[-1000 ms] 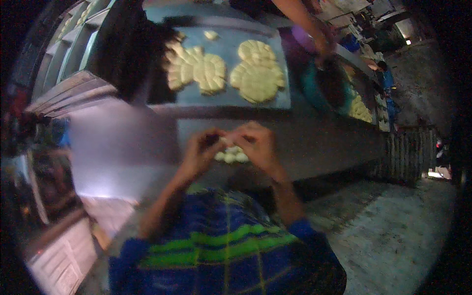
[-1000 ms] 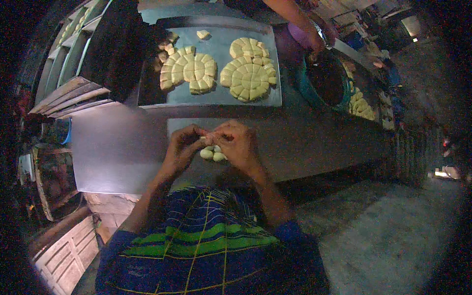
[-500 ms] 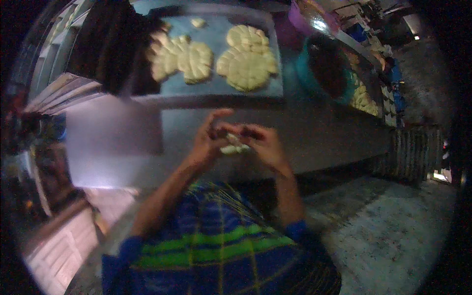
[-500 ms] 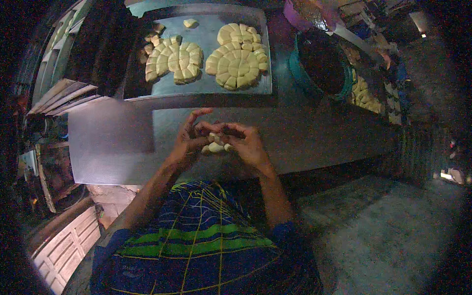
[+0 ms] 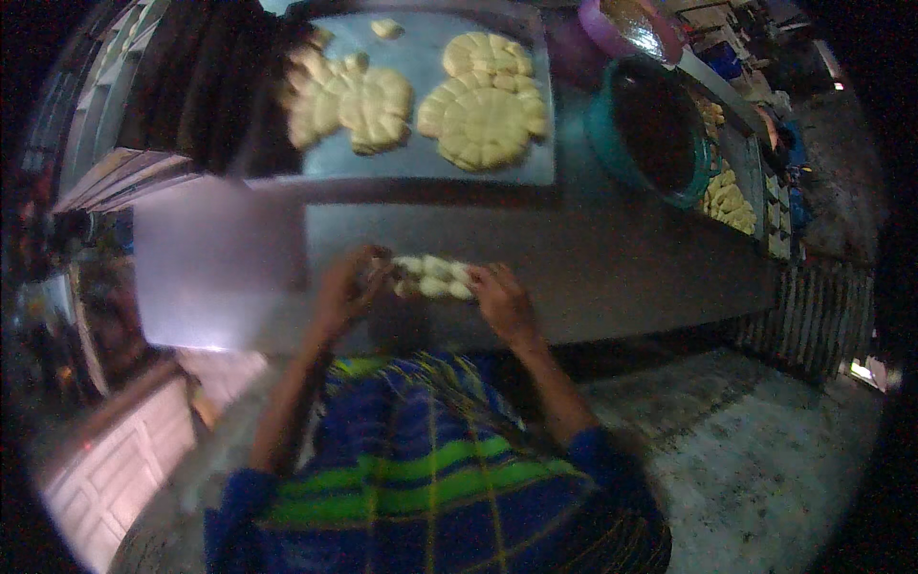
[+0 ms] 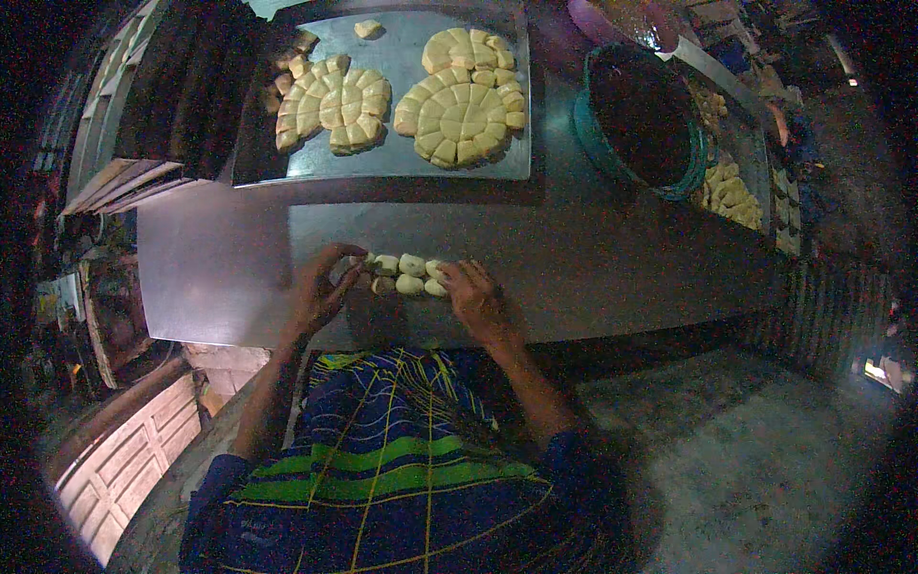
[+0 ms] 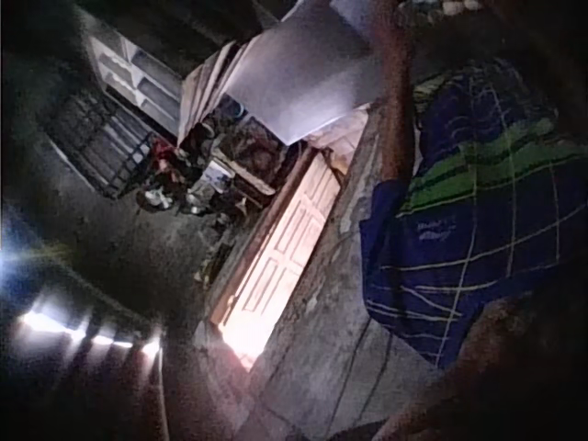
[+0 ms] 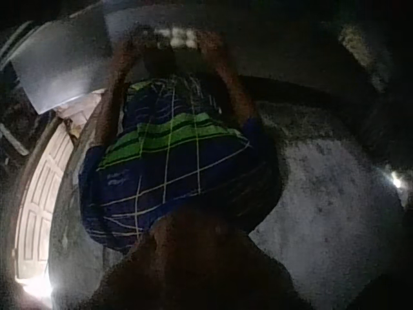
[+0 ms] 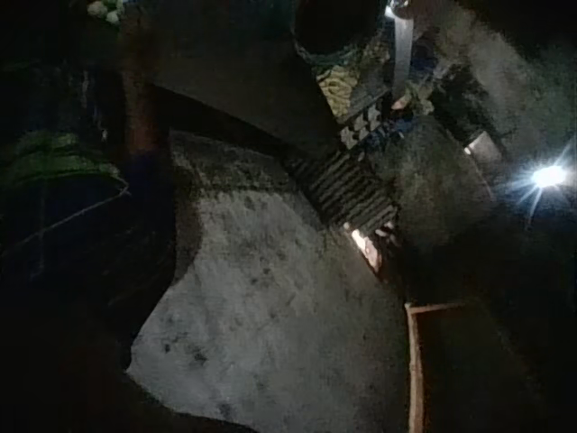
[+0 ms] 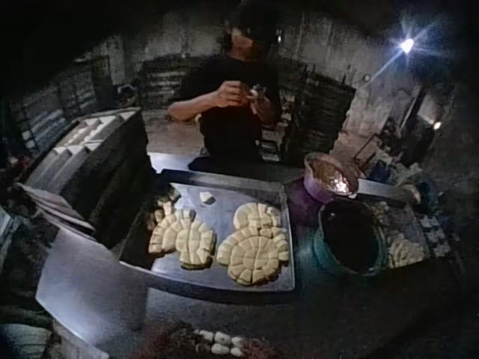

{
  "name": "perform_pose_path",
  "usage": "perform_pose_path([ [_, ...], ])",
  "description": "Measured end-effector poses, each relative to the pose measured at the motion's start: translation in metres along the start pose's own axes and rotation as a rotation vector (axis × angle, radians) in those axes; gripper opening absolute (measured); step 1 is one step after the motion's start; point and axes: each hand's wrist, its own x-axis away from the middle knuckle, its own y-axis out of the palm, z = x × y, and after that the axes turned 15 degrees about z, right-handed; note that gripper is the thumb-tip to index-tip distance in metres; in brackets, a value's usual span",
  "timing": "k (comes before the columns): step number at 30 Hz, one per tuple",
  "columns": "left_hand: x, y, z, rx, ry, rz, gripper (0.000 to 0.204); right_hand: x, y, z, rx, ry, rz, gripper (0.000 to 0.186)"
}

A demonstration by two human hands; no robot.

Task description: The person picks up a piece of dough, flattens it by hand, adds a scoop of filling from a bowl, and pinches the edges together to seal the bun. They repeat this process with several pieces of dough from a tray.

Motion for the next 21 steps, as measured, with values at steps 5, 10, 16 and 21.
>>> perform_pose_path([
  [5,-0.011,0.026,0.002,-0.193,0.27,-0.174,0.053,-0.013,0.009,0.017,0.084,-0.199,-0.112,0.034],
  [10,-0.019,0.04,-0.023,-0.32,0.498,-0.305,0.076,-0.015,0.001,0.013,0.141,-0.245,-0.174,0.059],
  [16,-0.022,0.027,-0.02,-0.347,0.468,-0.2,0.073,-0.024,0.028,-0.009,0.208,-0.329,-0.194,0.069],
  [21,-0.023,0.037,-0.066,-0.488,0.773,-0.267,0.065,-0.01,0.061,0.028,0.18,-0.591,-0.064,0.068],
])
